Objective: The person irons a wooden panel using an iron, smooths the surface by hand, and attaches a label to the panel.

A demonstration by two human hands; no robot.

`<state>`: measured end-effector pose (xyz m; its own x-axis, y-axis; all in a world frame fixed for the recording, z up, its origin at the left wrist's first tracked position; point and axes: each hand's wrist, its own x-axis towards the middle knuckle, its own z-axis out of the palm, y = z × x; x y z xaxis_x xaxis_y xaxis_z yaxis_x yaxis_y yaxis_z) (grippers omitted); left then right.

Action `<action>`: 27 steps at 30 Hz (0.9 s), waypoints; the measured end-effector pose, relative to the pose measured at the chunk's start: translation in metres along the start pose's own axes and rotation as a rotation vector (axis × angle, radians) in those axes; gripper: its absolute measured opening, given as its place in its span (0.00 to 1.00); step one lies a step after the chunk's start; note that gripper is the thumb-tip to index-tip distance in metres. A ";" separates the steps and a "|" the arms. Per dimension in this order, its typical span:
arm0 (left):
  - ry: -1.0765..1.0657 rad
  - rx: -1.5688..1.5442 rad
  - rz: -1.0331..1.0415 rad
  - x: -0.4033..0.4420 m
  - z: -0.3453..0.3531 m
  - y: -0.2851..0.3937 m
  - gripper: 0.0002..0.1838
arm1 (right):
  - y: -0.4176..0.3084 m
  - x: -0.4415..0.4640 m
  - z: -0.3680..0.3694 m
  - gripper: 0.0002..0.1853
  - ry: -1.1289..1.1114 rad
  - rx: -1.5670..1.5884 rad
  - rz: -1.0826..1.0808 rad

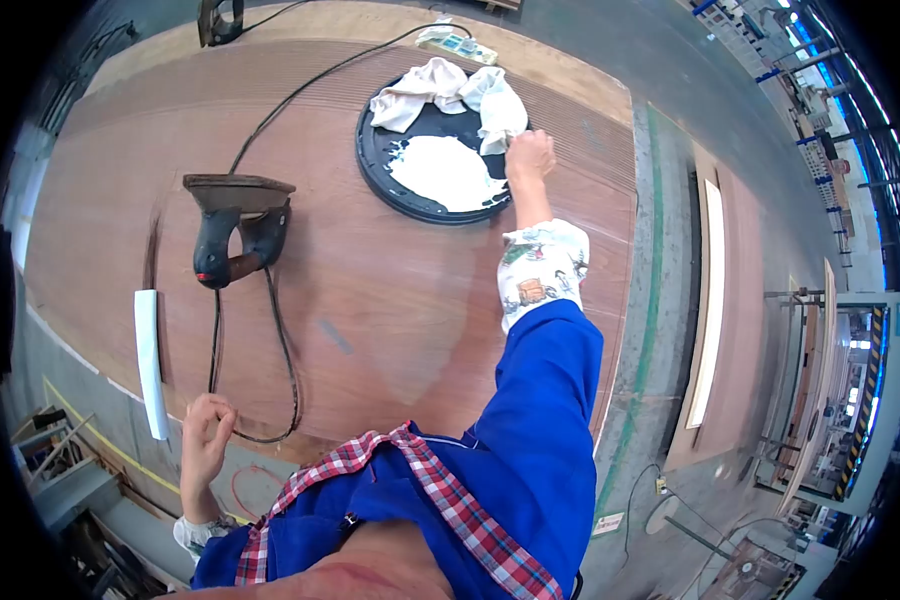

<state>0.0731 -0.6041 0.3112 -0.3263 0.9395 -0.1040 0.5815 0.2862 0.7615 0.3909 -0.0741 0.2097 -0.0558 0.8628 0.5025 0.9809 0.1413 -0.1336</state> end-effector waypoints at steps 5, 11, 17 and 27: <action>-0.034 -0.048 0.091 0.021 0.025 -0.033 0.04 | 0.026 -0.013 0.021 0.18 -0.187 -0.031 0.148; 0.116 -0.133 0.275 0.012 0.032 -0.069 0.07 | 0.068 0.013 0.062 0.15 -0.117 0.098 -0.149; 0.267 -0.197 0.252 -0.004 0.013 -0.080 0.06 | -0.048 -0.062 0.021 0.21 0.069 0.492 -0.229; 0.347 -0.224 0.140 -0.030 -0.003 -0.071 0.05 | -0.262 -0.254 0.002 0.40 -0.362 1.102 -0.170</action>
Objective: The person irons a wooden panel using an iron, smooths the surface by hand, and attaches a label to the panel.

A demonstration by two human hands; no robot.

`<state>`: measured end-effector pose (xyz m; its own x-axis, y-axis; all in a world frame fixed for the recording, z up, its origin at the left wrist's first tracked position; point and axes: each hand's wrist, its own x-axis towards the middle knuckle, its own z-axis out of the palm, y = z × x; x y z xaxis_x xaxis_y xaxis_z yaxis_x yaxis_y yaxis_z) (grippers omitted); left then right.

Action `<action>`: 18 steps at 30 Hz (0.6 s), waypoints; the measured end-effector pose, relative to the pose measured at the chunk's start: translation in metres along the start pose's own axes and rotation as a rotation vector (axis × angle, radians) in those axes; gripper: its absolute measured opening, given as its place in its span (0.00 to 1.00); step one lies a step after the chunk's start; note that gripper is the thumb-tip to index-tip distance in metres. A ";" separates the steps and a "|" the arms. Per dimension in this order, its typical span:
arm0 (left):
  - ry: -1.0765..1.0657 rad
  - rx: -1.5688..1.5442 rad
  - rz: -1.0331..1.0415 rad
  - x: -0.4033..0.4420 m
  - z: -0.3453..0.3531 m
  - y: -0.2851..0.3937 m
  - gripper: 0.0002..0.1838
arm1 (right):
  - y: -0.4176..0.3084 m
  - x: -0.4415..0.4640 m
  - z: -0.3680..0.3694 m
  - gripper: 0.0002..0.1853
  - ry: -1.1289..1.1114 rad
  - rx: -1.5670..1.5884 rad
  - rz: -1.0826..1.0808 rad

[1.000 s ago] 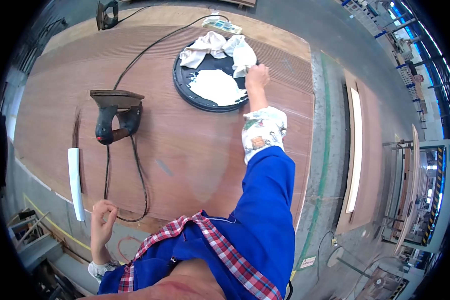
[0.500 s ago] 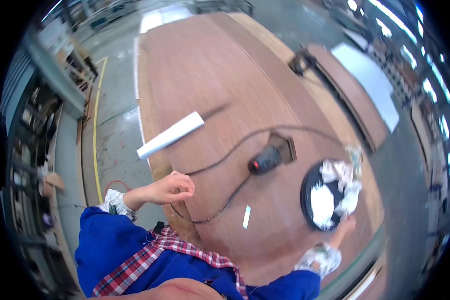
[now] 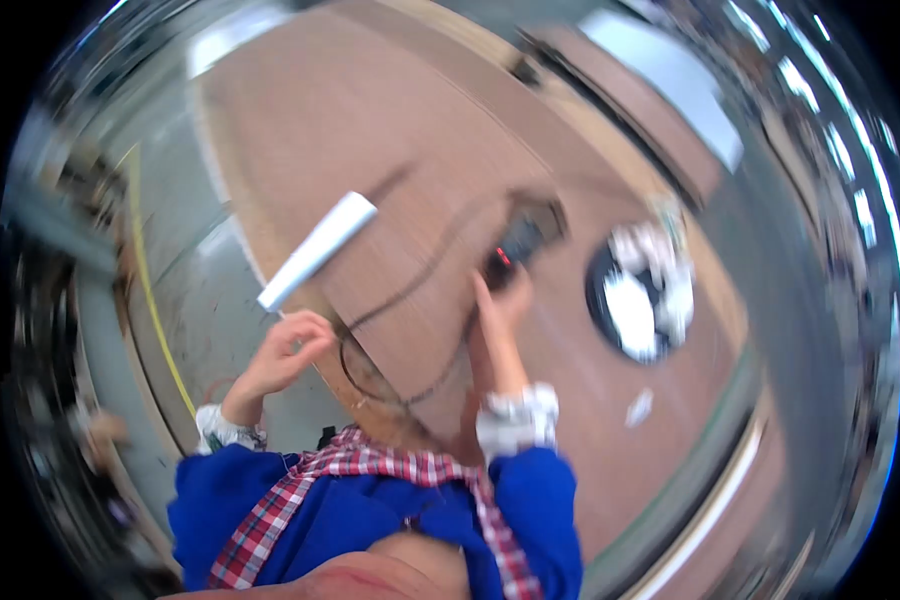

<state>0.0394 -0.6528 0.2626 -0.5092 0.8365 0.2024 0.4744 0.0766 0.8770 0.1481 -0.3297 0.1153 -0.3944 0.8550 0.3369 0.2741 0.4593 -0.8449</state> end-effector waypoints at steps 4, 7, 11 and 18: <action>-0.140 -0.043 -0.101 0.019 0.023 -0.006 0.04 | 0.031 0.012 -0.003 0.18 0.020 0.099 0.202; -0.142 -0.061 -0.080 0.025 0.033 -0.007 0.04 | 0.021 0.022 0.004 0.11 0.168 0.287 0.087; -0.188 -0.129 -0.084 0.038 0.039 -0.019 0.03 | 0.008 -0.015 -0.052 0.11 0.273 0.321 0.132; -0.487 -0.204 0.027 0.119 0.039 0.017 0.06 | -0.059 -0.140 -0.200 0.08 0.564 0.684 0.346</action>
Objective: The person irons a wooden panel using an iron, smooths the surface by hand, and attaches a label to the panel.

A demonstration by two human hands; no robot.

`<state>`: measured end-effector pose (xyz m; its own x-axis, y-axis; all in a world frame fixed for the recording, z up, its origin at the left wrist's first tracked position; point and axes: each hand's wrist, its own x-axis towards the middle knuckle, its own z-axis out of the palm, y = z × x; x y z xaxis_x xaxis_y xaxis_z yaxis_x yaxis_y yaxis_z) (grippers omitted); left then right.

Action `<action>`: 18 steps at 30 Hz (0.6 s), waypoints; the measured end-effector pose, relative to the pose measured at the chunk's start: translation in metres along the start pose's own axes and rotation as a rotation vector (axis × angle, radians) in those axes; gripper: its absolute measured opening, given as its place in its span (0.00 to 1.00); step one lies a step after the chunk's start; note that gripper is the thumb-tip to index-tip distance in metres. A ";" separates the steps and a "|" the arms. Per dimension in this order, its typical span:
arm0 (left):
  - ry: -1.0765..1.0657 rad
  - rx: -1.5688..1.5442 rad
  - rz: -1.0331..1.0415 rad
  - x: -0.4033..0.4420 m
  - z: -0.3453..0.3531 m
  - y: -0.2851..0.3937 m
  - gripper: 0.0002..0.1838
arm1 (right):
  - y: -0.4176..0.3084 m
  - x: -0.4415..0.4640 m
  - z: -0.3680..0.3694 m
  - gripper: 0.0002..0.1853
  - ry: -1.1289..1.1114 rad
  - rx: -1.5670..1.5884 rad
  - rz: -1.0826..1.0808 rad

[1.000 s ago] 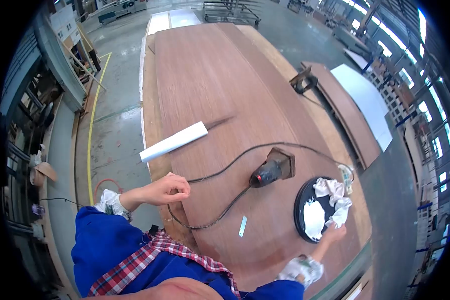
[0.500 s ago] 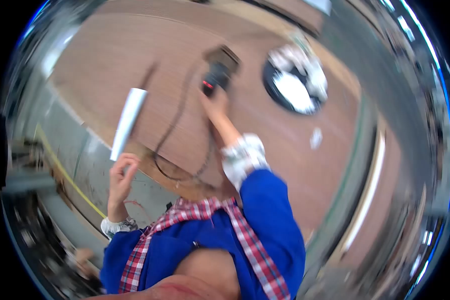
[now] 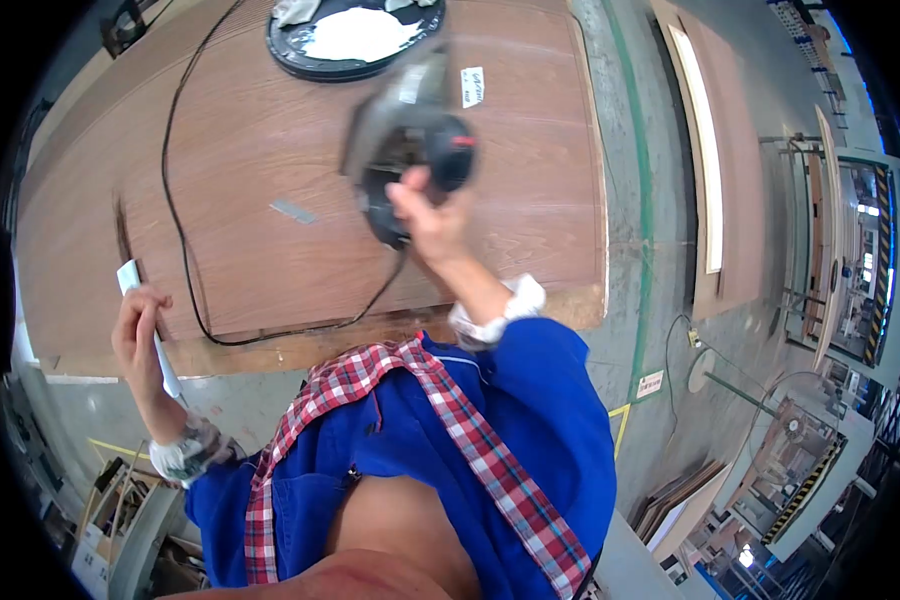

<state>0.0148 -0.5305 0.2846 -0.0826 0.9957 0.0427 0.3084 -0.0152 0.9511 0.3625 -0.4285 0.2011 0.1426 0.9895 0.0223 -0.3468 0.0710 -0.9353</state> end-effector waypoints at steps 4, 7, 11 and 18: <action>-0.312 -0.029 0.007 0.068 0.016 0.016 0.06 | -0.057 -0.029 -0.065 0.08 0.254 -0.193 -0.038; -0.616 0.043 -0.004 0.126 0.036 0.019 0.08 | -0.094 -0.055 -0.095 0.07 0.492 -0.145 0.104; -0.924 0.151 -0.073 0.186 0.073 0.002 0.07 | -0.117 -0.084 -0.104 0.07 0.411 -0.468 0.258; -1.309 0.138 -0.156 0.235 0.165 0.001 0.07 | -0.136 -0.084 -0.093 0.07 0.340 -0.670 0.574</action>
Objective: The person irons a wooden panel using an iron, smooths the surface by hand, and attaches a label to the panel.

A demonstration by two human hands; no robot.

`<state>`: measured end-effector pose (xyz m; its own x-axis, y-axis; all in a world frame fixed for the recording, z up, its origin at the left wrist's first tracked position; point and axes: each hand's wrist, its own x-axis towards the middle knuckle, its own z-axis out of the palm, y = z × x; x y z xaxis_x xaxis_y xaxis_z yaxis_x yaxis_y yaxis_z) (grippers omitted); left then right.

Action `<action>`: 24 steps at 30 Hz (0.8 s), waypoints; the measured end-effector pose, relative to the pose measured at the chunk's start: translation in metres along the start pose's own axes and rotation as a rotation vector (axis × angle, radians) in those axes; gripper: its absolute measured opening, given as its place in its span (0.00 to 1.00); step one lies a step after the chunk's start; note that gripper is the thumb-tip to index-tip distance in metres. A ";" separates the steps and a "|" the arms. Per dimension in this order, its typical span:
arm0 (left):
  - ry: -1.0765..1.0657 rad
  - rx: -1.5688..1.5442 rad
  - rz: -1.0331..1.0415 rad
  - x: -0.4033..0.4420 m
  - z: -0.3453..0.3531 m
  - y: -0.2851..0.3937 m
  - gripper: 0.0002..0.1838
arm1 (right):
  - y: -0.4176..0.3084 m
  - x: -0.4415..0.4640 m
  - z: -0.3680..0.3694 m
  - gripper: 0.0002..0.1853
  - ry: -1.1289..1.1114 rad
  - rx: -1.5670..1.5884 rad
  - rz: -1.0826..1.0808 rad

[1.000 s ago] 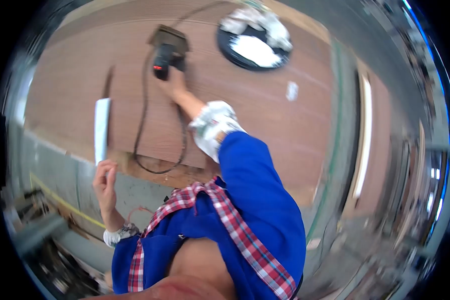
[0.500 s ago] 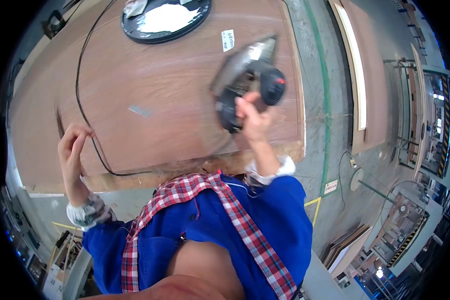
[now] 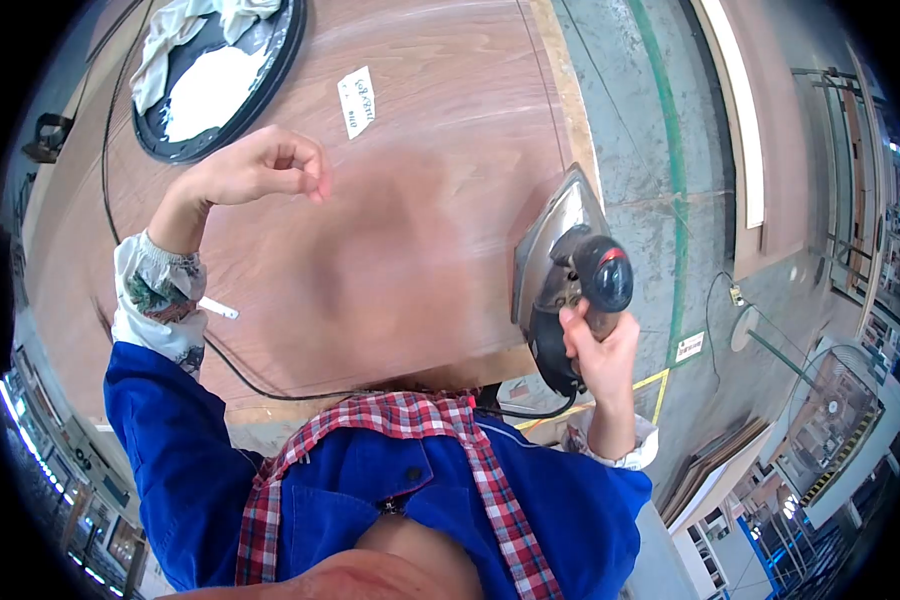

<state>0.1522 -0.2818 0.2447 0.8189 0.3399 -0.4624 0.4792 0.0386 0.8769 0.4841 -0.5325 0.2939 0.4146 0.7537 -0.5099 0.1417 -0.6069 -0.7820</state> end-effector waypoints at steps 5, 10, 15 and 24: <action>0.006 0.014 0.063 0.040 -0.006 -0.027 0.04 | -0.015 0.015 -0.001 0.07 -0.042 -0.053 0.105; -0.039 -0.044 0.010 0.070 0.001 0.001 0.05 | -0.014 0.021 0.000 0.09 -0.049 -0.081 0.162; -0.149 -0.147 -0.036 0.098 0.001 -0.025 0.05 | -0.009 0.028 0.002 0.11 -0.054 -0.110 0.179; -0.069 0.062 0.022 0.117 -0.017 -0.008 0.03 | -0.017 0.033 0.004 0.13 -0.064 -0.080 0.193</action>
<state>0.2388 -0.2264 0.1858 0.8483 0.2742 -0.4530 0.4776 -0.0268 0.8782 0.4918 -0.4967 0.2890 0.3831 0.6343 -0.6715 0.1369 -0.7579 -0.6378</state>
